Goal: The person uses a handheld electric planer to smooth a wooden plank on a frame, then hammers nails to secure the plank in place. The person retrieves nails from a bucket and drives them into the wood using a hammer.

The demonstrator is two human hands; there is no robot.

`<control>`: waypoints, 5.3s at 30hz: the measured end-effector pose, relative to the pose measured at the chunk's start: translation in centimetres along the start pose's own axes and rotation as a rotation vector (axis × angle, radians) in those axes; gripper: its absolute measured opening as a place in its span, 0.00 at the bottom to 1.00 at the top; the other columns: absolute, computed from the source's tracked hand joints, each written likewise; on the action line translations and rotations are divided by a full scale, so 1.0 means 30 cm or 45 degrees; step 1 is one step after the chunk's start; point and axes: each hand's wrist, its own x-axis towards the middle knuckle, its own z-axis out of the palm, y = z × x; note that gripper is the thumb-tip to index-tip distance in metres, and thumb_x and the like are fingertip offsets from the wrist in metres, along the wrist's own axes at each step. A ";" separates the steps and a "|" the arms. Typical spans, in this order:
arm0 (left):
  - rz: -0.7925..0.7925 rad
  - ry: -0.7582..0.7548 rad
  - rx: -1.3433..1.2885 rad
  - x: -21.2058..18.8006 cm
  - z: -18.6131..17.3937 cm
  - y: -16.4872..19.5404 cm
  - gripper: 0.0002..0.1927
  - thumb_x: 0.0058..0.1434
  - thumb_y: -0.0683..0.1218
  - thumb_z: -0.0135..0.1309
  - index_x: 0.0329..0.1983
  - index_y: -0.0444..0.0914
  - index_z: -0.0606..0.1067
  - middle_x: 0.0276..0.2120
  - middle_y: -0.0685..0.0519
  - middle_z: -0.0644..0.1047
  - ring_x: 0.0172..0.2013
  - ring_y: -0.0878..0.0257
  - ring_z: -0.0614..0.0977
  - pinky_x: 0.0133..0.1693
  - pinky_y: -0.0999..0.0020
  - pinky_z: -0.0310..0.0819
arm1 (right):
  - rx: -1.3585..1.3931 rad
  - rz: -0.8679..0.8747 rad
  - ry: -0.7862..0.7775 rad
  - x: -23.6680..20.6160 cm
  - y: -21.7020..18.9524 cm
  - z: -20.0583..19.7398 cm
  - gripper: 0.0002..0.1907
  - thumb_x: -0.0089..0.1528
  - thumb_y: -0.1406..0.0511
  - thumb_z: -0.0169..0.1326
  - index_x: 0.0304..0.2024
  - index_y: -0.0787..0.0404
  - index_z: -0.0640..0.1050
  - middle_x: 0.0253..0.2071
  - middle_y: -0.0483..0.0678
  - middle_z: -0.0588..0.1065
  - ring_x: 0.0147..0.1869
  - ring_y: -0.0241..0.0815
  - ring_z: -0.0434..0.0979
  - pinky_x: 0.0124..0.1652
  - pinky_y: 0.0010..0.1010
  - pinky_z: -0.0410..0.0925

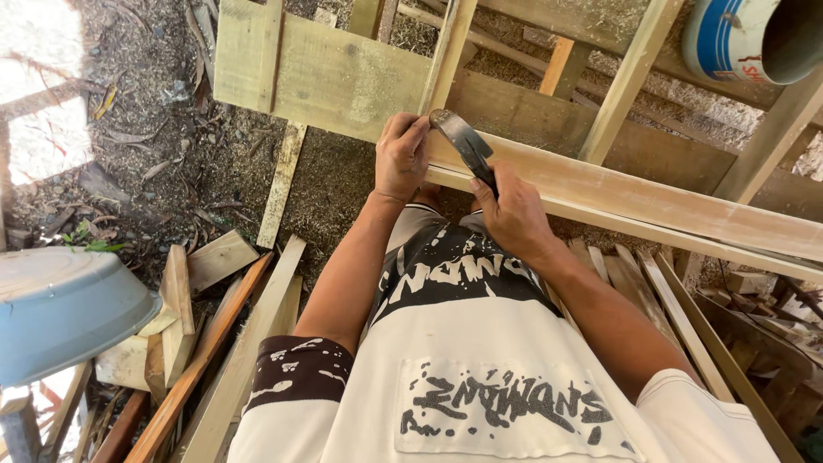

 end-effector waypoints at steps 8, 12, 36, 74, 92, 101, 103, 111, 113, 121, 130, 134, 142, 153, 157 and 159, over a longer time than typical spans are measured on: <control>-0.016 -0.003 0.013 -0.012 0.013 -0.014 0.10 0.61 0.34 0.55 0.45 0.35 0.79 0.40 0.48 0.77 0.43 0.48 0.80 0.44 0.58 0.77 | -0.056 -0.276 0.141 -0.035 -0.008 0.003 0.13 0.73 0.65 0.50 0.53 0.68 0.67 0.31 0.60 0.75 0.31 0.62 0.78 0.30 0.46 0.68; -0.007 0.006 0.002 -0.012 0.009 -0.015 0.09 0.62 0.34 0.56 0.45 0.34 0.79 0.40 0.48 0.77 0.43 0.48 0.80 0.43 0.58 0.77 | -0.130 -0.141 0.016 -0.005 0.000 0.011 0.12 0.73 0.64 0.51 0.47 0.67 0.67 0.27 0.58 0.75 0.29 0.60 0.79 0.28 0.47 0.68; -0.094 0.010 0.420 -0.111 0.035 0.008 0.04 0.70 0.39 0.53 0.46 0.36 0.75 0.38 0.45 0.74 0.44 0.51 0.76 0.50 0.51 0.71 | 0.175 0.061 0.182 0.077 0.284 -0.071 0.17 0.75 0.56 0.49 0.51 0.65 0.71 0.48 0.54 0.81 0.41 0.48 0.77 0.41 0.39 0.69; -0.235 -0.891 0.365 0.009 0.496 0.345 0.22 0.62 0.53 0.51 0.53 0.35 0.71 0.49 0.44 0.70 0.56 0.52 0.67 0.63 0.51 0.52 | 0.361 0.083 -0.291 0.107 0.087 -0.560 0.16 0.74 0.58 0.50 0.51 0.66 0.71 0.33 0.48 0.74 0.33 0.37 0.74 0.34 0.30 0.69; 0.019 -0.451 0.405 -0.077 0.632 0.385 0.13 0.58 0.48 0.51 0.40 0.36 0.77 0.36 0.46 0.76 0.46 0.50 0.78 0.64 0.45 0.58 | -1.782 -1.455 -1.506 0.660 -0.317 -0.281 0.22 0.61 0.47 0.51 0.39 0.57 0.78 0.31 0.48 0.79 0.36 0.48 0.83 0.37 0.38 0.76; -0.050 -0.650 0.325 -0.044 0.640 0.383 0.15 0.57 0.46 0.48 0.44 0.37 0.77 0.41 0.50 0.76 0.50 0.56 0.75 0.64 0.50 0.55 | -2.085 -1.554 -1.604 0.686 -0.374 -0.134 0.25 0.71 0.49 0.39 0.43 0.62 0.76 0.31 0.48 0.77 0.28 0.40 0.81 0.28 0.31 0.75; -0.087 -0.693 0.267 -0.044 0.642 0.382 0.13 0.62 0.45 0.47 0.45 0.37 0.77 0.42 0.50 0.76 0.52 0.57 0.74 0.67 0.49 0.53 | -1.937 -1.540 -1.662 0.685 -0.352 -0.152 0.26 0.68 0.47 0.40 0.41 0.62 0.77 0.29 0.48 0.78 0.28 0.42 0.81 0.29 0.31 0.75; -0.009 -0.665 0.362 -0.067 0.683 0.372 0.16 0.62 0.48 0.44 0.47 0.37 0.76 0.39 0.51 0.75 0.48 0.58 0.74 0.60 0.52 0.58 | -2.071 -1.555 -1.698 0.698 -0.372 -0.151 0.28 0.71 0.48 0.36 0.41 0.63 0.76 0.28 0.47 0.76 0.24 0.37 0.78 0.24 0.27 0.74; -0.006 -0.615 0.383 -0.075 0.694 0.371 0.15 0.63 0.49 0.44 0.47 0.37 0.76 0.39 0.52 0.75 0.48 0.58 0.74 0.62 0.52 0.58 | -2.158 -1.496 -1.861 0.703 -0.379 -0.148 0.29 0.71 0.47 0.35 0.42 0.64 0.75 0.28 0.46 0.75 0.23 0.35 0.77 0.22 0.26 0.73; 0.034 -0.581 0.423 -0.076 0.691 0.371 0.14 0.60 0.49 0.45 0.44 0.39 0.76 0.37 0.53 0.75 0.47 0.58 0.74 0.62 0.50 0.57 | -2.043 -1.412 -1.701 0.700 -0.371 -0.162 0.28 0.71 0.46 0.36 0.40 0.59 0.76 0.28 0.45 0.76 0.23 0.37 0.77 0.23 0.26 0.71; 0.010 -0.563 0.388 -0.060 0.672 0.368 0.14 0.56 0.49 0.46 0.40 0.39 0.77 0.35 0.53 0.76 0.45 0.59 0.74 0.59 0.50 0.59 | -2.066 -1.289 -1.556 0.719 -0.336 -0.199 0.27 0.70 0.44 0.41 0.40 0.59 0.76 0.27 0.45 0.77 0.23 0.38 0.81 0.25 0.28 0.74; -0.086 -0.651 0.246 -0.060 0.660 0.369 0.12 0.62 0.48 0.47 0.43 0.39 0.77 0.40 0.51 0.76 0.50 0.58 0.74 0.58 0.57 0.61 | -1.700 -1.086 -1.293 0.663 -0.224 -0.327 0.24 0.66 0.45 0.48 0.38 0.58 0.77 0.28 0.48 0.78 0.27 0.44 0.81 0.27 0.35 0.73; -0.074 -0.728 0.291 -0.029 0.543 0.362 0.19 0.64 0.57 0.51 0.45 0.38 0.77 0.41 0.51 0.76 0.50 0.56 0.74 0.56 0.58 0.63 | -0.716 -0.339 -0.590 0.433 0.141 -0.489 0.24 0.61 0.52 0.65 0.43 0.65 0.75 0.30 0.53 0.77 0.32 0.51 0.79 0.35 0.40 0.71; -0.134 -0.750 0.449 0.039 0.336 0.252 0.22 0.64 0.60 0.49 0.43 0.37 0.77 0.39 0.49 0.76 0.50 0.56 0.74 0.62 0.52 0.57 | -0.516 0.072 -0.169 0.109 0.506 -0.550 0.17 0.61 0.57 0.68 0.40 0.62 0.78 0.35 0.50 0.80 0.37 0.48 0.82 0.41 0.40 0.72; -0.136 -0.782 0.471 0.046 0.331 0.235 0.22 0.65 0.60 0.49 0.46 0.37 0.76 0.41 0.49 0.76 0.51 0.57 0.73 0.62 0.54 0.56 | -0.609 0.082 -0.178 0.078 0.495 -0.521 0.21 0.58 0.55 0.70 0.38 0.64 0.77 0.32 0.53 0.79 0.35 0.52 0.80 0.38 0.41 0.71; -0.190 -0.838 0.471 0.052 0.340 0.235 0.22 0.65 0.60 0.49 0.47 0.38 0.76 0.43 0.50 0.76 0.52 0.57 0.72 0.62 0.54 0.55 | -0.597 0.257 -0.203 0.069 0.490 -0.499 0.23 0.58 0.54 0.70 0.36 0.65 0.75 0.30 0.55 0.78 0.31 0.53 0.79 0.35 0.41 0.71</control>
